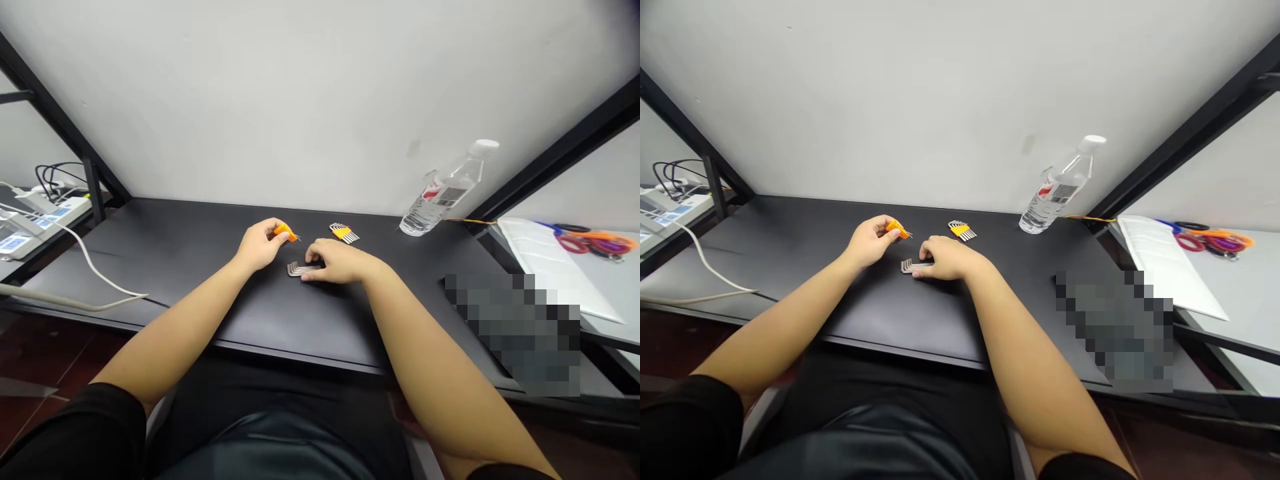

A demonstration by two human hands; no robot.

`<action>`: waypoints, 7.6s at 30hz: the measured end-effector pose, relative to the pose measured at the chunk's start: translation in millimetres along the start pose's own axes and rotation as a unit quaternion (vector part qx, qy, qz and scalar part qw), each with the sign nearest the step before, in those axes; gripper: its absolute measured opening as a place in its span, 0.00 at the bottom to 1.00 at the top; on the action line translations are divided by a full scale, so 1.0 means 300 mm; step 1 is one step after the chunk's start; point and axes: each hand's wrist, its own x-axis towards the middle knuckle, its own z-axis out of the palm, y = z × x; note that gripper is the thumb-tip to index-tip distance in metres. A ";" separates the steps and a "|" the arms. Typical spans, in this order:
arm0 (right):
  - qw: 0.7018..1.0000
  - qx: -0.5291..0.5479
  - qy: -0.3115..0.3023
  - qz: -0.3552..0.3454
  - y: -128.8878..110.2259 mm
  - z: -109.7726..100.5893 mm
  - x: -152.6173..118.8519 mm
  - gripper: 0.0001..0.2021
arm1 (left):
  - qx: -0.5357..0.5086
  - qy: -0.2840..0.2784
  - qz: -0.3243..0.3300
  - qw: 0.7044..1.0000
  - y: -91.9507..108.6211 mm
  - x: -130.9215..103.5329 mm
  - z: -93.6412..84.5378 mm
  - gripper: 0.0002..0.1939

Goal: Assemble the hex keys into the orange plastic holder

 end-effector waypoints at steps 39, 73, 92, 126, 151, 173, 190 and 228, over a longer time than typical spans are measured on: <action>0.919 0.251 0.296 -0.070 -0.029 0.002 0.014 0.13 | -0.066 -0.046 0.038 0.996 0.015 -0.009 0.004 0.12; 0.993 0.028 -0.113 -0.001 -0.006 -0.015 -0.003 0.14 | -0.110 -0.021 -0.020 0.993 0.003 -0.003 0.012 0.15; 0.928 0.231 0.284 -0.064 -0.027 -0.012 -0.001 0.12 | -0.116 -0.067 0.009 0.991 0.014 -0.005 0.011 0.19; 0.975 0.169 0.100 -0.102 -0.002 -0.057 -0.035 0.14 | -0.118 -0.050 -0.023 0.992 -0.005 -0.004 0.018 0.15; 0.943 0.093 0.310 -0.074 -0.026 0.004 0.016 0.18 | -0.223 0.019 -0.039 0.974 -0.013 0.003 0.019 0.20; 0.982 0.128 0.059 -0.123 -0.030 -0.060 -0.047 0.05 | -0.188 -0.022 -0.031 0.981 -0.007 -0.001 0.023 0.20; 0.928 0.098 0.335 -0.132 -0.004 -0.035 -0.015 0.10 | -0.215 -0.089 -0.037 0.972 -0.007 -0.005 0.019 0.19; 0.990 -0.100 -0.089 0.043 -0.163 0.025 -0.014 0.08 | -0.128 0.055 -0.041 0.989 -0.036 0.025 -0.023 0.15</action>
